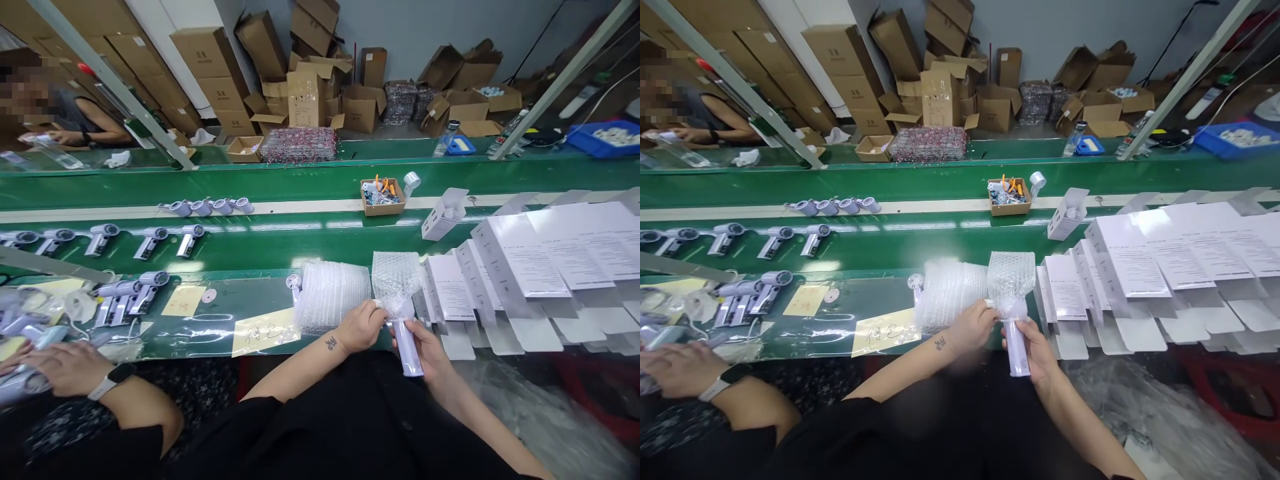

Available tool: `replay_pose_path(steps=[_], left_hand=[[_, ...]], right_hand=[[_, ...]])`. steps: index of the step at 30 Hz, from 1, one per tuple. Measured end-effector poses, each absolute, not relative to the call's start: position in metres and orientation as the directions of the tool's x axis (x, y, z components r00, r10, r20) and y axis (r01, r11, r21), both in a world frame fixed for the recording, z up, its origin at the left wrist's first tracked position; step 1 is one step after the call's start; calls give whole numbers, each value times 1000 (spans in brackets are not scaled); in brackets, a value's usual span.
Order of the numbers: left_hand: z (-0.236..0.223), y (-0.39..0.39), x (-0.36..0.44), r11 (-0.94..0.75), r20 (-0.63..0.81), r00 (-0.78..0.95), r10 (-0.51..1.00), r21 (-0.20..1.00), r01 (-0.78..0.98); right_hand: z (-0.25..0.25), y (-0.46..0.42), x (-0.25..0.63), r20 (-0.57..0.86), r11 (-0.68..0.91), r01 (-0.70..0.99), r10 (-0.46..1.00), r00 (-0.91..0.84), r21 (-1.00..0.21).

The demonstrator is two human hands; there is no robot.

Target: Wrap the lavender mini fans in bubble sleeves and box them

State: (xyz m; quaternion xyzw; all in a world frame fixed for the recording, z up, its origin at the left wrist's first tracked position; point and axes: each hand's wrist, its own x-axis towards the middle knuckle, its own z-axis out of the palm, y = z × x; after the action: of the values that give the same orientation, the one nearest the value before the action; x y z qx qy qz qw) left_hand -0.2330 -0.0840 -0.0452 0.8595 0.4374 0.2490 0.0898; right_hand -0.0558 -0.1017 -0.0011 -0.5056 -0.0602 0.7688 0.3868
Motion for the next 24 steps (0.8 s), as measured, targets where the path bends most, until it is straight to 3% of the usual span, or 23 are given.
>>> replay_pose_path(steps=[5, 9, 13, 18, 21, 24], left_hand=[[-28, -96, -224, -586, 232, 596, 769, 629, 511], [-14, -96, -213, -261, -12, 482, 876, 828, 496], [-7, -89, -207, -179, -50, 470, 881, 884, 431], [3, -89, -213, -8, -158, 450, 879, 938, 346], [12, -94, -220, 235, -327, 349, 878, 930, 281], [27, -101, -231, 372, -410, 343, 845, 912, 173]], right_hand=[[-6, -107, -55, -725, -723, -468, 652, -220, -508], [-21, -110, -56, -802, -773, -392, 584, -131, -499], [-31, -109, -55, -846, -811, -350, 526, -87, -469], [-19, -119, -47, -777, -748, -268, 629, 4, -607], [9, -126, -32, -623, -623, -8, 782, -19, -782], [43, -131, -14, -502, -452, 261, 848, -170, -853]])
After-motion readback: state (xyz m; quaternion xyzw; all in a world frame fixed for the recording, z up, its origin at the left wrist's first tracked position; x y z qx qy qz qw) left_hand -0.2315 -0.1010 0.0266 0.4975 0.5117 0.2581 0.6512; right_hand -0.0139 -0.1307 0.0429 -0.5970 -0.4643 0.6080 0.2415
